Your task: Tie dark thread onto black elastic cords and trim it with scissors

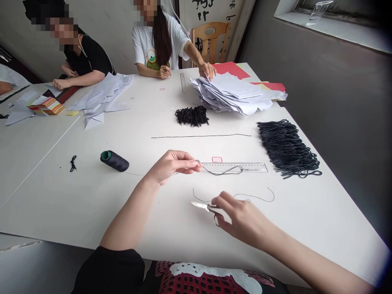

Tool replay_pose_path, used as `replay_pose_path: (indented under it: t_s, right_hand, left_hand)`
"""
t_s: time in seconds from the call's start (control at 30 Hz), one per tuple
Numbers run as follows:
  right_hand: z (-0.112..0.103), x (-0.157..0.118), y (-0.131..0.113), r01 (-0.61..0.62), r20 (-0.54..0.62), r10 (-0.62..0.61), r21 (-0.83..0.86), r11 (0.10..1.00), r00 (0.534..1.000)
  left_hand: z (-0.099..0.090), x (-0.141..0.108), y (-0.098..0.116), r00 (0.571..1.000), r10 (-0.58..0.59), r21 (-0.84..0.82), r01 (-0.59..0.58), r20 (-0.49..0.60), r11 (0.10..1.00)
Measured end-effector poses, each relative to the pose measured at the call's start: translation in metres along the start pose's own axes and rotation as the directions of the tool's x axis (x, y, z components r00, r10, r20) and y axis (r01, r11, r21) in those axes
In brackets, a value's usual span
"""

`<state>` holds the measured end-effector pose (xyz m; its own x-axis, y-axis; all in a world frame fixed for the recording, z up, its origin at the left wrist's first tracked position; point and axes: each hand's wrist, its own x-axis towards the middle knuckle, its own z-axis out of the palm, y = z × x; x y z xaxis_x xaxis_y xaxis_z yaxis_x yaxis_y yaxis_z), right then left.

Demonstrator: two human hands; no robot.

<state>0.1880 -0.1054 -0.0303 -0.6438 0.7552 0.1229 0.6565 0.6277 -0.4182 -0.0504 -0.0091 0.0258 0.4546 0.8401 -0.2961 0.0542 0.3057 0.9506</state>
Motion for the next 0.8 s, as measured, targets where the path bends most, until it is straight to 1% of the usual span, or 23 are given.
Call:
replay_pose_path:
  t_s: [0.03, 0.07, 0.1, 0.13, 0.17, 0.2, 0.23, 0.27, 0.3, 0.33, 0.4, 0.47, 0.5, 0.53, 0.63, 0.73, 0.8]
  right_hand:
    - [-0.009, 0.006, 0.001, -0.056, -0.028, 0.062, 0.171, 0.984, 0.998]
    - [-0.017, 0.012, 0.002, -0.114, -0.047, 0.140, 0.355, 0.928, 0.989]
    - [-0.025, 0.017, 0.003, -0.158, -0.049, 0.218, 0.539, 0.827, 0.975]
    - [-0.030, 0.021, 0.003, -0.174, -0.042, 0.281, 0.694, 0.699, 0.959]
    - [-0.034, 0.025, 0.003, -0.177, -0.021, 0.326, 0.807, 0.564, 0.945]
    - [-0.035, 0.028, 0.003, -0.169, 0.002, 0.348, 0.878, 0.448, 0.937]
    - [-0.035, 0.030, 0.003, -0.162, 0.025, 0.349, 0.916, 0.367, 0.937]
    - [-0.033, 0.032, 0.003, -0.165, 0.051, 0.336, 0.932, 0.321, 0.941]
    - [-0.029, 0.032, 0.004, -0.181, 0.081, 0.319, 0.937, 0.299, 0.944]
    - [-0.025, 0.032, 0.005, -0.205, 0.111, 0.306, 0.934, 0.292, 0.946]
    - [-0.017, 0.032, 0.007, -0.251, 0.157, 0.303, 0.919, 0.305, 0.940]
    - [-0.012, 0.031, 0.009, -0.276, 0.164, 0.327, 0.901, 0.333, 0.931]
    - [-0.010, 0.031, 0.009, -0.280, 0.158, 0.339, 0.894, 0.349, 0.927]
    - [-0.009, 0.031, 0.010, -0.281, 0.152, 0.346, 0.889, 0.363, 0.926]
    - [-0.012, 0.030, 0.010, -0.313, 0.172, 0.347, 0.859, 0.405, 0.922]
    - [-0.017, 0.029, 0.010, -0.365, 0.215, 0.335, 0.790, 0.492, 0.917]
    - [-0.019, 0.028, 0.010, -0.371, 0.221, 0.322, 0.753, 0.543, 0.921]
  left_hand:
    - [0.002, -0.001, 0.001, 1.000, 0.010, 0.019, -0.010, 0.011, 1.000]
    - [0.004, -0.003, 0.001, 0.999, 0.022, 0.030, -0.022, 0.024, 0.999]
    - [0.007, -0.003, 0.001, 0.999, 0.035, 0.032, -0.037, 0.039, 0.999]
    - [0.009, -0.004, 0.001, 0.997, 0.053, 0.023, -0.054, 0.055, 0.998]
    - [0.011, -0.004, 0.001, 0.995, 0.072, 0.005, -0.073, 0.068, 0.997]
    - [0.014, -0.004, 0.000, 0.993, 0.092, -0.016, -0.091, 0.079, 0.996]
    - [0.016, -0.004, 0.000, 0.990, 0.110, -0.035, -0.107, 0.091, 0.994]
    - [0.018, -0.004, -0.001, 0.987, 0.127, -0.044, -0.123, 0.099, 0.991]
    - [0.020, -0.003, -0.002, 0.984, 0.144, -0.042, -0.141, 0.101, 0.989]
    - [0.021, -0.003, -0.003, 0.983, 0.161, -0.029, -0.159, 0.092, 0.987]
    - [0.023, -0.002, -0.004, 0.982, 0.189, 0.021, -0.190, 0.026, 0.982]
    - [0.024, -0.001, -0.006, 0.976, 0.209, 0.062, -0.205, -0.061, 0.977]
    - [0.024, -0.001, -0.007, 0.974, 0.211, 0.063, -0.206, -0.084, 0.976]
    - [0.024, 0.000, -0.007, 0.974, 0.211, 0.052, -0.207, -0.086, 0.977]
    - [0.024, 0.000, -0.008, 0.979, 0.202, -0.011, -0.203, -0.027, 0.979]
    - [0.025, 0.001, -0.008, 0.982, 0.189, -0.010, -0.189, -0.014, 0.982]
    - [0.025, 0.001, -0.008, 0.982, 0.186, 0.003, -0.186, -0.019, 0.983]
